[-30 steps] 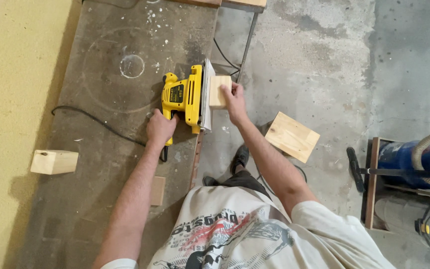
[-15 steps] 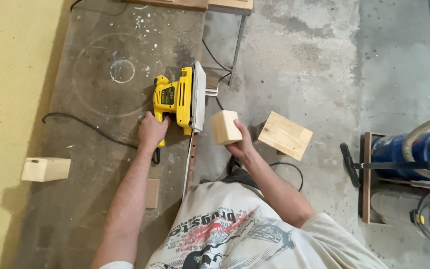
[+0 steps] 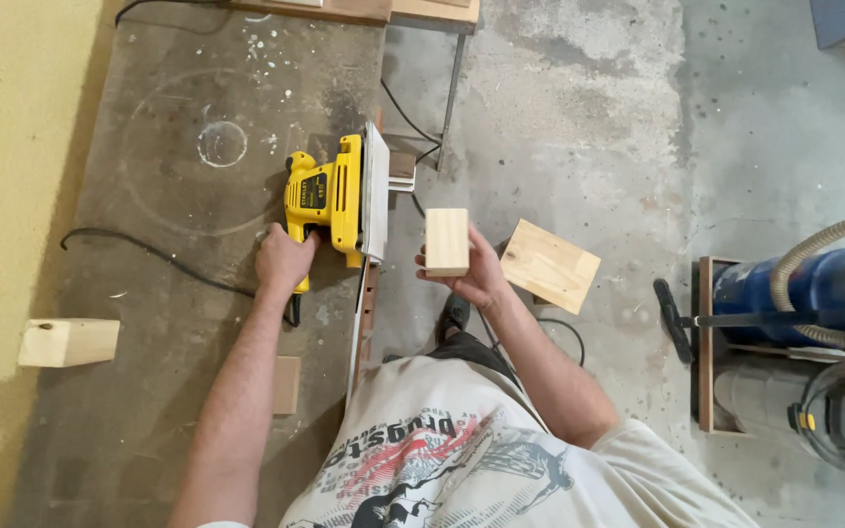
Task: The person uses a yellow electric sander to smooth the surfaces of several small wooden blocks. They hold each block with one hand and guide the sander over the wood with the other, rotating the pieces to sand different sides. The person places the finished blocks on a nearby white table.
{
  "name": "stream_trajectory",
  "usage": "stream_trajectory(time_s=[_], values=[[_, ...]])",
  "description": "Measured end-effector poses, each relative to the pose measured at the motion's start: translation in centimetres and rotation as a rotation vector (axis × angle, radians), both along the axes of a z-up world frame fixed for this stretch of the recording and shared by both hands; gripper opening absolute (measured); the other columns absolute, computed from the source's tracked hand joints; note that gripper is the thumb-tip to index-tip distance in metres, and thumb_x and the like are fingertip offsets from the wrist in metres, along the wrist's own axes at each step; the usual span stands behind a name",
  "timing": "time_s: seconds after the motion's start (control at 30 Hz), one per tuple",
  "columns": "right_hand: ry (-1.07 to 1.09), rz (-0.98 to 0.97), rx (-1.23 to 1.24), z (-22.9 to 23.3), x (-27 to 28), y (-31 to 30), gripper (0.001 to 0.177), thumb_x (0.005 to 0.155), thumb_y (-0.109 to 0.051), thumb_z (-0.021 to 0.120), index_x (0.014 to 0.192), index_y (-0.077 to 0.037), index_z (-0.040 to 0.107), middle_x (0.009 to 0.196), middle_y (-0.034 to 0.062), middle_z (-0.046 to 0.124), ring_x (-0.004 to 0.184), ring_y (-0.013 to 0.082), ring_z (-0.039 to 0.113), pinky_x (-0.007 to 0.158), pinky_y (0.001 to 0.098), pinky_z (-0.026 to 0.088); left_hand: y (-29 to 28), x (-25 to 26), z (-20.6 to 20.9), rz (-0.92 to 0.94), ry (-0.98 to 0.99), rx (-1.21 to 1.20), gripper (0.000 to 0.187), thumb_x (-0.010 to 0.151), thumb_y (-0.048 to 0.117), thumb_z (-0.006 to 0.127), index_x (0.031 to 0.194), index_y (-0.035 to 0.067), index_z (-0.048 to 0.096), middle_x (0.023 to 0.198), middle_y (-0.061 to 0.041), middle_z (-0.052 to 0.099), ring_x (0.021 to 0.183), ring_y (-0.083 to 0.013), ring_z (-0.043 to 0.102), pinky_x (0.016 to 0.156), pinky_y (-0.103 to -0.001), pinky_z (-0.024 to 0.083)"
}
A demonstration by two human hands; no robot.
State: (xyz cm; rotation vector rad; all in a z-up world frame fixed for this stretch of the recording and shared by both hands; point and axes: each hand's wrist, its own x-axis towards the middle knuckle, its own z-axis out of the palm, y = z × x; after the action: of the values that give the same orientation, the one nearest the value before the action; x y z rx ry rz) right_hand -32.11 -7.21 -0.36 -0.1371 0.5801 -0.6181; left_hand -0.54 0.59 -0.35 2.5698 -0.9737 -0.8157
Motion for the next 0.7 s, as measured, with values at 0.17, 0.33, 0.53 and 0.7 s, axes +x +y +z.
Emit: stream_trajectory(time_s=[0.17, 0.33, 0.53, 0.7], values=[[0.494, -0.061, -0.31, -4.8, 2.9, -0.1, 0.078, 0.089, -0.044, 0.078, 0.14, 0.004, 0.045, 0.129, 0.0279, 0.057, 0.118, 0.04, 0.059, 0.105, 0.0542, 0.044, 0.1, 0.1, 0.1, -0.005, 0.01, -0.008, 0.065, 0.091, 0.051, 0.065, 0.125, -0.003, 0.053, 0.116, -0.032, 0.068, 0.11, -0.0521, 0.066, 0.092, -0.059, 0.054], [0.887, 0.101, -0.803, -1.1, 6.6, 1.1, 0.086, 0.097, -0.045, 0.07, 0.159, -0.019, 0.017, 0.134, 0.0222, 0.054, 0.121, 0.0358, 0.061, 0.104, 0.0442, 0.052, -0.2, 0.5, -0.3, 0.003, 0.01, 0.019, 0.067, 0.09, 0.053, 0.064, 0.126, -0.002, 0.053, 0.118, -0.031, 0.067, 0.111, -0.0519, 0.066, 0.091, -0.059, 0.054], [0.783, 0.004, -0.886, 2.0, 8.4, -0.9, 0.077, 0.104, -0.033, 0.059, 0.157, -0.004, 0.012, 0.142, 0.0395, 0.044, 0.134, 0.0482, 0.049, 0.113, 0.0545, 0.042, -0.4, 0.4, 0.2, -0.033, 0.015, 0.058, 0.064, 0.091, 0.052, 0.062, 0.124, -0.002, 0.053, 0.12, -0.032, 0.067, 0.114, -0.0516, 0.065, 0.094, -0.059, 0.054], [0.809, -0.085, -0.889, 1.1, 9.7, -5.4, 0.072, 0.102, -0.036, 0.062, 0.157, -0.011, 0.022, 0.134, 0.0406, 0.053, 0.125, 0.0466, 0.059, 0.104, 0.0526, 0.051, -0.4, 0.2, 0.6, -0.026, 0.037, 0.063, 0.063, 0.09, 0.052, 0.063, 0.124, 0.0, 0.053, 0.12, -0.03, 0.068, 0.115, -0.0506, 0.065, 0.094, -0.057, 0.054]])
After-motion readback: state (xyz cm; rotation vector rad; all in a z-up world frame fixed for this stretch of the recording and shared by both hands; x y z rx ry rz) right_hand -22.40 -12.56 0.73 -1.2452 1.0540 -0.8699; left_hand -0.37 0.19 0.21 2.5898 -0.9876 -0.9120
